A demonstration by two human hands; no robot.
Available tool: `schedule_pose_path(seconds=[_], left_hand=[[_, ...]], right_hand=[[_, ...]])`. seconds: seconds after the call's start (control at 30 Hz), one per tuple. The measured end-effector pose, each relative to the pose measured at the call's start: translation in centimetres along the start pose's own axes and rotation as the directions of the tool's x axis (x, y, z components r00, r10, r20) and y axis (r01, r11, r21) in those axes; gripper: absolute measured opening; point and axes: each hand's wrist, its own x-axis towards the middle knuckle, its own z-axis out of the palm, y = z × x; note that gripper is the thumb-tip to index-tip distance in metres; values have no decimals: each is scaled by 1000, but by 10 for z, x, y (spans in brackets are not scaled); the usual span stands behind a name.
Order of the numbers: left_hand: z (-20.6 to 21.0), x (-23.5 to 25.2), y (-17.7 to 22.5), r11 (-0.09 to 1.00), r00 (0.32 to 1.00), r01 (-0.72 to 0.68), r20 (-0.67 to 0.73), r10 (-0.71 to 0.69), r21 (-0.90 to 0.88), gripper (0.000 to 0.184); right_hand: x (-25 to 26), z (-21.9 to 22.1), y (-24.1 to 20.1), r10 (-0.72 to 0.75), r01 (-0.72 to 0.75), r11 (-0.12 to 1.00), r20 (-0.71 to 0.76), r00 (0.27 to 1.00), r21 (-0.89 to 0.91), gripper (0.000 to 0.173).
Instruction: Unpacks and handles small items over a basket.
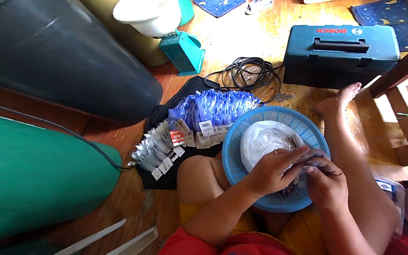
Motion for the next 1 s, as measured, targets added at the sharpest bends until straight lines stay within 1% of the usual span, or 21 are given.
schedule_pose_path(seconds=[0.23, 0.3, 0.4, 0.43, 0.5, 0.57, 0.63, 0.73, 0.8, 0.83, 0.87, 0.9, 0.93, 1.0], left_hand=[[0, -2, -2, 998, 999, -9, 45, 6, 57, 34], [0, -3, -4, 998, 999, -10, 52, 7, 63, 35], [-1, -6, -6, 998, 999, -12, 51, 9, 54, 38], [-1, -7, -7, 999, 999, -1, 51, -2, 44, 39], [-1, -8, -8, 999, 998, 31, 45, -32, 26, 42], [0, -10, -9, 997, 996, 75, 51, -76, 21, 43], [1, -9, -8, 988, 987, 138, 80, -142, 64, 46], [1, -7, -8, 956, 951, 238, 157, -265, 173, 54], [1, -7, -14, 917, 910, 317, 195, -366, 241, 58], [-1, -7, -16, 881, 864, 388, 224, -450, 272, 59], [-3, -6, -19, 832, 799, 467, 260, -542, 299, 57], [-5, -5, -23, 782, 730, 532, 292, -618, 325, 52], [-7, -5, -27, 739, 672, 573, 314, -671, 354, 45], [-9, -5, -31, 683, 574, 601, 372, -730, 414, 36]], right_hand=[[-2, 5, 6, 48, -44, 998, -103, 993, 42, 3], [-2, 6, 8, 58, -51, 997, -123, 991, 53, 8], [-2, 7, 9, 116, -110, 992, -109, 987, 59, 23], [-2, 6, 9, 132, -128, 991, -97, 986, 48, 22], [-2, 3, 9, 132, -132, 991, -67, 989, -3, 13], [-2, 0, 9, 102, -105, 992, -43, 994, -66, 8], [-1, -3, 9, 65, -67, 992, -22, 998, -108, 8], [0, -6, 6, -13, 12, 995, -3, 1000, -103, 9], [4, -10, 2, -85, 85, 994, 4, 996, -70, 9], [6, -13, 0, -115, 115, 992, -5, 993, -45, 9], [7, -17, -2, -134, 134, 991, -22, 991, -20, 10], [7, -21, -4, -146, 146, 989, -50, 988, 2, 10], [8, -25, -4, -149, 152, 988, -84, 985, 23, 10], [8, -34, -2, -141, 147, 989, -144, 979, 30, 10]])
